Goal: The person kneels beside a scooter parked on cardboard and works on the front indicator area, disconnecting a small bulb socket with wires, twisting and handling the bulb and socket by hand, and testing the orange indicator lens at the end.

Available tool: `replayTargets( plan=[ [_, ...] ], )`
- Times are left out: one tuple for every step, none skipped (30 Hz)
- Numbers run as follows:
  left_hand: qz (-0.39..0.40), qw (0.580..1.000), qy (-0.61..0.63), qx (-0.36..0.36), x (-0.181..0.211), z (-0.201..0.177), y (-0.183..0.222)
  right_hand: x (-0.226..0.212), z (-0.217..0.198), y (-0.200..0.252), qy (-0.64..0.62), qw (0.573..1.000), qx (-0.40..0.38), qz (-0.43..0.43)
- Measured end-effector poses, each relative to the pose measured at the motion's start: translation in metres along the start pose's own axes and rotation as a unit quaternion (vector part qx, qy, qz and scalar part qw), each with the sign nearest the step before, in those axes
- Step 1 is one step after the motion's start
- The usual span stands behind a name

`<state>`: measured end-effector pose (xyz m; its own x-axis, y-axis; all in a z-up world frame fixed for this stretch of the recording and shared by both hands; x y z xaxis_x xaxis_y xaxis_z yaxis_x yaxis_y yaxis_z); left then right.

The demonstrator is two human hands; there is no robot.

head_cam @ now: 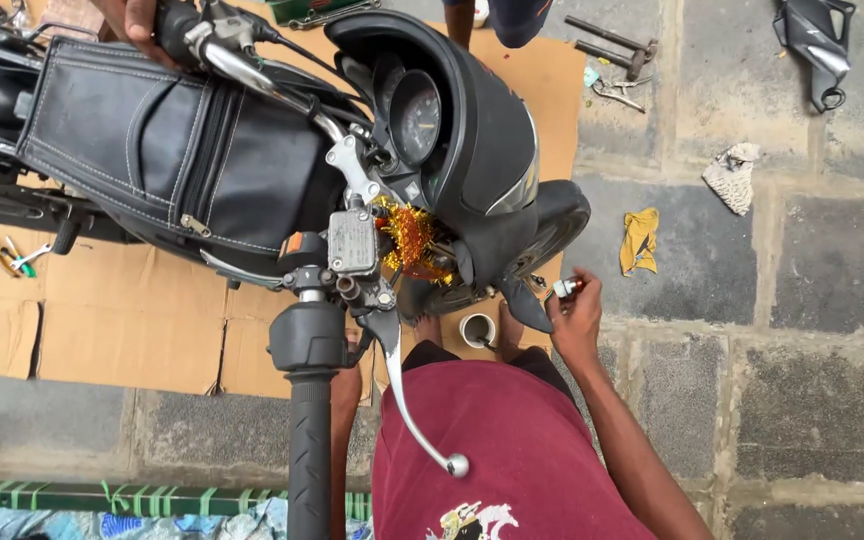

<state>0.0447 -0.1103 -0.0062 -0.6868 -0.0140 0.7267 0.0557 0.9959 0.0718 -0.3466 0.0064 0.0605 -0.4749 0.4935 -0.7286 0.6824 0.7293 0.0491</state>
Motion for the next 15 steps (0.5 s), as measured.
replayTargets(
  plan=[
    [-0.009, 0.998, -0.057, -0.029, -0.010, 0.006, 0.006, -0.005, -0.001, 0.000, -0.008, 1.000, 0.017, -0.016],
    [-0.017, 0.992, -0.113, -0.055, -0.013, 0.023, 0.009, -0.011, -0.002, -0.003, -0.017, 0.999, 0.035, -0.034],
    [-0.018, 0.992, -0.113, -0.051, 0.005, 0.020, 0.009, -0.014, -0.003, -0.004, -0.019, 0.999, 0.033, -0.037],
    [-0.028, 0.990, -0.048, -0.129, 0.024, 0.021, 0.009, -0.017, -0.005, -0.004, -0.038, 0.997, 0.047, -0.041],
    [-0.038, 0.978, 0.017, -0.206, 0.042, 0.022, 0.010, -0.020, -0.007, -0.004, -0.058, 0.995, 0.061, -0.046],
    [-0.034, 0.977, 0.016, -0.209, 0.068, 0.016, 0.005, -0.023, -0.010, -0.004, -0.058, 0.995, 0.065, -0.043],
    [0.052, 0.963, 0.063, -0.257, 0.098, 0.012, 0.002, -0.028, -0.012, -0.004, -0.020, 0.995, 0.064, -0.072],
    [0.139, 0.937, 0.110, -0.302, 0.128, 0.008, 0.000, -0.031, -0.016, -0.003, 0.020, 0.993, 0.063, -0.100],
    [0.143, 0.935, 0.110, -0.306, 0.137, 0.014, 0.002, -0.032, -0.018, -0.002, 0.021, 0.993, 0.068, -0.097],
    [0.197, 0.904, 0.129, -0.357, 0.148, 0.021, 0.003, -0.033, -0.020, -0.002, 0.037, 0.991, 0.069, -0.113],
    [0.249, 0.867, 0.147, -0.407, 0.159, 0.028, 0.005, -0.035, -0.021, -0.003, 0.054, 0.988, 0.070, -0.128],
    [0.254, 0.864, 0.147, -0.409, 0.181, 0.025, 0.004, -0.034, -0.022, -0.004, 0.054, 0.988, 0.076, -0.127],
    [0.251, 0.838, 0.192, -0.445, 0.203, 0.023, 0.005, -0.033, -0.023, -0.004, 0.061, 0.984, 0.085, -0.146],
    [0.242, 0.809, 0.236, -0.480, 0.224, 0.019, 0.008, -0.032, -0.024, -0.001, 0.069, 0.980, 0.092, -0.164],
    [0.244, 0.807, 0.236, -0.483, 0.235, 0.026, 0.010, -0.032, -0.025, -0.001, 0.070, 0.980, 0.095, -0.162]
  ],
)
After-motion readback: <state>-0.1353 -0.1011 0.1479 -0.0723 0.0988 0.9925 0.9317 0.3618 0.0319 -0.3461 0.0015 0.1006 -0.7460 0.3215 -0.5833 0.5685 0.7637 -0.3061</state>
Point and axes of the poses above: each hand's wrist, its own y-axis away from the middle knuckle, its own z-axis out of the palm, x = y × z, the point moved 2 cm from there along -y, towards the middle knuckle, and after that the axes turned 5 degrees about y, right-handed, at the moved point
